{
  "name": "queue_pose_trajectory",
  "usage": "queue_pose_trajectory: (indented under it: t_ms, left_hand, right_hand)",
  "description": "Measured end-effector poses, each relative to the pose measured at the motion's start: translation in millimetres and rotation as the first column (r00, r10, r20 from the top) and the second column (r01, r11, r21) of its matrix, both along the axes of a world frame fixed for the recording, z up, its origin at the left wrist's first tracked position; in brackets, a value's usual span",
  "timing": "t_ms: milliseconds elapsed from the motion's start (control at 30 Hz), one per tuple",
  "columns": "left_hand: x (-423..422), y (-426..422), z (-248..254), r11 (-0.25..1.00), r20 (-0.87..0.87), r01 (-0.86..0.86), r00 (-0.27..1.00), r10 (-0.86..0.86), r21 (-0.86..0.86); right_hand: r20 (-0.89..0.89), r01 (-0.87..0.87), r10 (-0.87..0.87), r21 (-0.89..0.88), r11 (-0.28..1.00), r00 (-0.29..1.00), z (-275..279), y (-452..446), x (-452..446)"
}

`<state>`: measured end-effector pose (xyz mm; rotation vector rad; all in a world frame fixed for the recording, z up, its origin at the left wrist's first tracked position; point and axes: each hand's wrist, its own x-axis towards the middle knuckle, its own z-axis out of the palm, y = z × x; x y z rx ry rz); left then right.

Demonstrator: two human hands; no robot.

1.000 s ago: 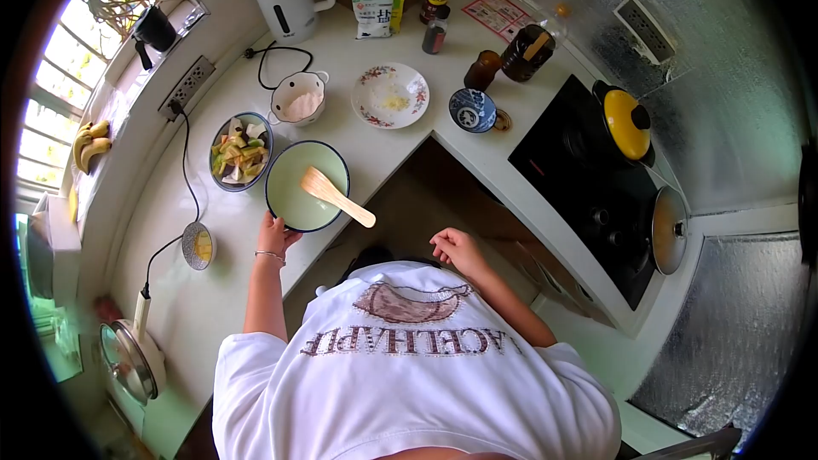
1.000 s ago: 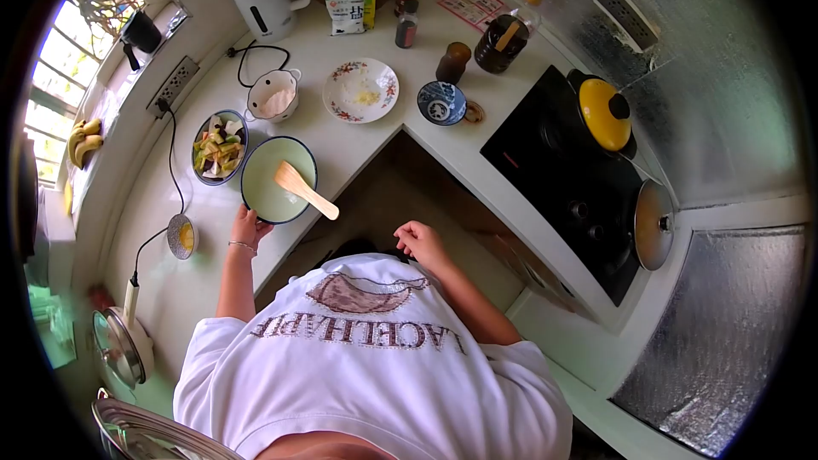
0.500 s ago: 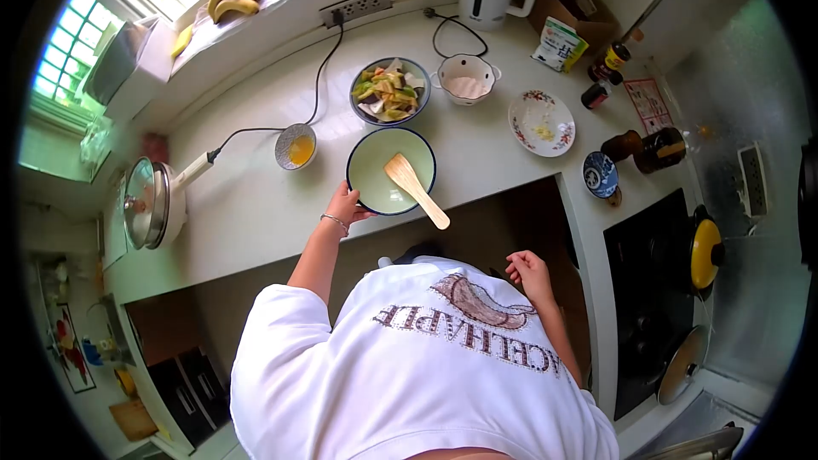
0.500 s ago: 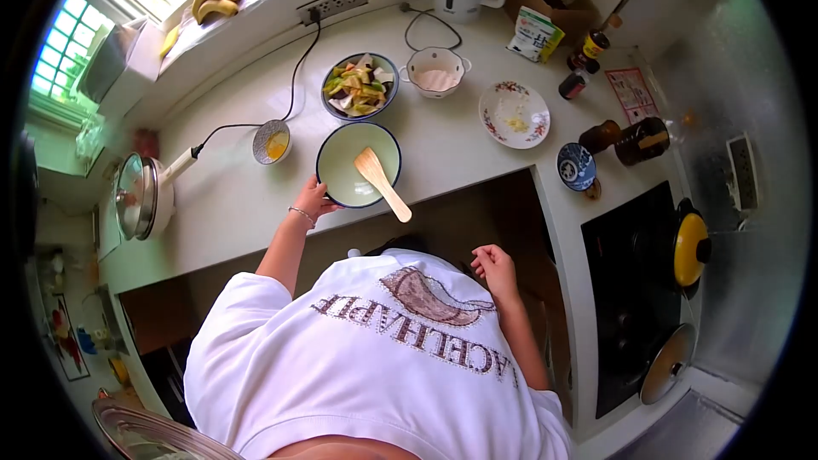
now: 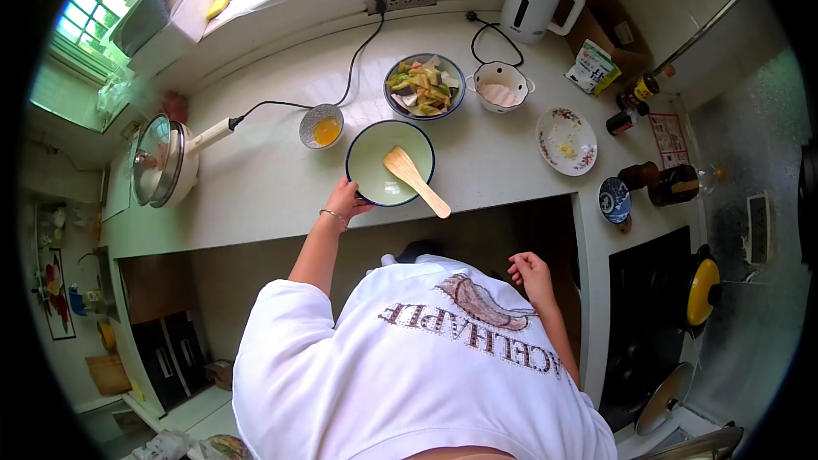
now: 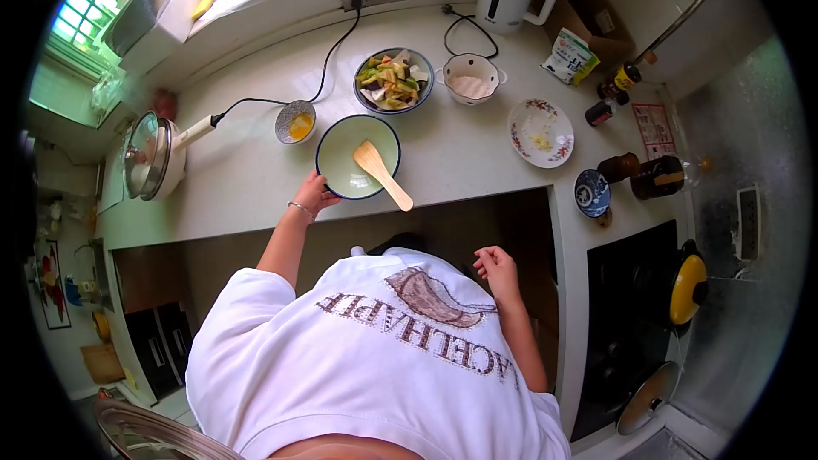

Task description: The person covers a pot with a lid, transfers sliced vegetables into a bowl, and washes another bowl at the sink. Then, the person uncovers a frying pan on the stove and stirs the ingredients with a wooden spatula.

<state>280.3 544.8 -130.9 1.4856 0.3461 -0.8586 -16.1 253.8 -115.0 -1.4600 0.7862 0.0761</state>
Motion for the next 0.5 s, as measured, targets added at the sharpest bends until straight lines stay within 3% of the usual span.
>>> queue_pose_trajectory:
  t_ms: [100, 167, 200, 233, 300, 367, 433, 500]
  left_hand:
    - [1.4, -1.0, 2.2, 0.999, 0.007, 0.017, 1.0, -0.018, 0.048]
    - [11.3, 4.2, -8.9, 0.952, 0.163, -0.037, 0.987, -0.014, 0.305]
    - [16.5, 4.6, -9.5, 0.884, 0.328, -0.027, 0.933, -0.145, 0.468]
    - [24.9, 4.2, -11.4, 0.884, 0.33, -0.019, 0.931, -0.154, 0.468]
    - [49.0, -1.4, -16.9, 0.916, 0.775, -0.168, 0.6, -0.199, 0.365]
    - [75.2, -22.4, -6.1, 0.945, 0.833, -0.162, 0.531, -0.159, 0.284]
    - [109.2, -47.1, -6.2, 0.874, 0.875, -0.23, 0.35, -0.336, 0.428]
    - [136.7, -70.5, -1.5, 0.848, 0.856, -0.236, 0.351, -0.38, 0.474]
  right_hand:
    - [0.002, 0.016, -0.016, 0.006, 1.0, 1.0, -2.9, 0.9, -2.4]
    - [0.009, 0.034, -0.035, 0.02, 0.999, 0.999, -3.1, 0.1, -4.9]
    - [0.011, 0.047, -0.047, 0.02, 0.999, 0.999, -3.6, 0.6, -6.6]
    - [0.013, 0.058, -0.058, 0.021, 0.998, 0.998, -4.2, 1.1, -8.1]
    - [0.01, 0.071, -0.071, 0.023, 0.997, 0.997, -5.9, 1.6, -11.9]
    - [0.007, 0.085, -0.085, 0.024, 0.996, 0.996, -6.9, 3.0, -16.2]
    - [0.014, 0.107, -0.107, 0.0, 0.994, 0.994, -6.5, 2.7, -21.0]
    - [0.013, 0.15, -0.15, -0.003, 0.989, 0.989, -5.5, 3.0, -28.3]
